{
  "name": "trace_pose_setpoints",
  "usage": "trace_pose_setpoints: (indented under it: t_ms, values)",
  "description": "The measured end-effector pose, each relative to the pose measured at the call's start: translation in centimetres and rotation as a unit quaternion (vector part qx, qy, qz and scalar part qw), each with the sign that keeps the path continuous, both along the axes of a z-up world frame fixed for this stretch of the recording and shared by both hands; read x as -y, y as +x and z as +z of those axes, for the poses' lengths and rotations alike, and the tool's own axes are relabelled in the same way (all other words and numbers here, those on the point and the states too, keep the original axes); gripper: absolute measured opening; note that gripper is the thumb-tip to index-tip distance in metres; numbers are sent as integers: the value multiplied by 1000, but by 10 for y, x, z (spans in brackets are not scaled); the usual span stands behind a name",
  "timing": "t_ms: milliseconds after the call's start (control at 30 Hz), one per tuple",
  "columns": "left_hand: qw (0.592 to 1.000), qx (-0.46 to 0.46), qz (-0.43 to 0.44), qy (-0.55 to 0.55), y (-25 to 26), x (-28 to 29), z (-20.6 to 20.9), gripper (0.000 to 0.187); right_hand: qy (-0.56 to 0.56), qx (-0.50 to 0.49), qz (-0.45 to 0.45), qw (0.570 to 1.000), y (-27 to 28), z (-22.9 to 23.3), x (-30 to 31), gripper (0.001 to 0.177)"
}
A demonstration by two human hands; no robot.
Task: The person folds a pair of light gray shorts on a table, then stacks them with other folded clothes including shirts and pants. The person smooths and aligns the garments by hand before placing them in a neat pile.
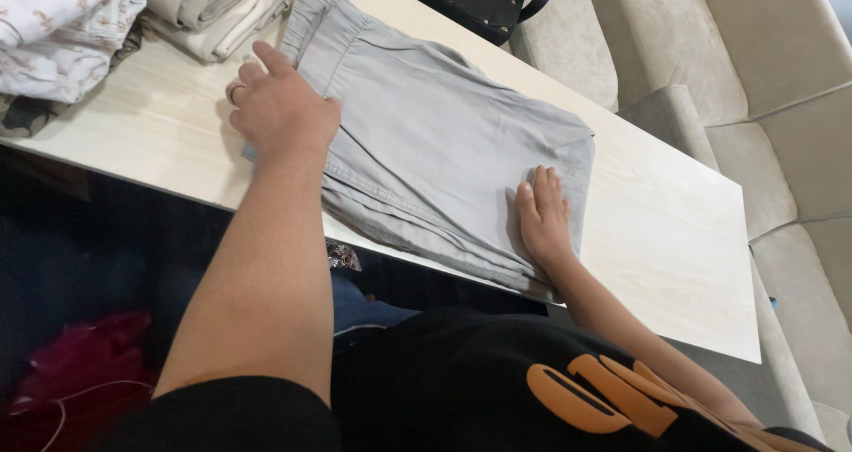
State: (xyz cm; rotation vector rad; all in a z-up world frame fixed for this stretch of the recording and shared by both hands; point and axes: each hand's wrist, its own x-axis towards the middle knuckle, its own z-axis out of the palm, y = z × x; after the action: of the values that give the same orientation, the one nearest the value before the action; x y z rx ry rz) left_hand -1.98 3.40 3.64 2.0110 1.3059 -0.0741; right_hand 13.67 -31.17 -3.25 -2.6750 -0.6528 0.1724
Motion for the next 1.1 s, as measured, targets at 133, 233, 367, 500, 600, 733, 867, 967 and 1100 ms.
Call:
trace_pose_setpoints:
  t_ms: [133, 233, 367, 500, 600, 733, 867, 967, 1100]
  values:
    - [987, 39, 50, -150, -5, -18, 2, 79, 227, -134, -62, 963, -13, 12, -28, 74]
    - [960, 124, 41, -247, -7, -29, -4, 71, 323, -184, 11, 928, -31, 21, -54, 77]
    - [915, 248, 12, -319, -10, -23, 2, 68, 404, -250, 71, 877, -39, 30, -79, 83]
    - [899, 287, -28, -329, -7, -5, 46, 67, 397, -295, 110, 862, -39, 18, -90, 83]
    - [913, 281, -66, -290, -1, 12, 80, 69, 374, -322, 125, 861, -39, 15, -98, 83]
    - [906, 296, -156, -259, 24, 40, 104, 58, 371, -404, 74, 833, -34, 51, -104, 87]
    - [903, 270, -282, -180, 62, 75, 115, 43, 466, -470, 111, 741, -28, 114, -89, 89]
    - [890, 240, -356, -153, 88, 110, 123, 42, 515, -509, 101, 682, -6, 146, -76, 87]
    - [852, 245, -413, -208, 111, 152, 116, 55, 547, -478, 65, 684, 27, 149, -32, 54]
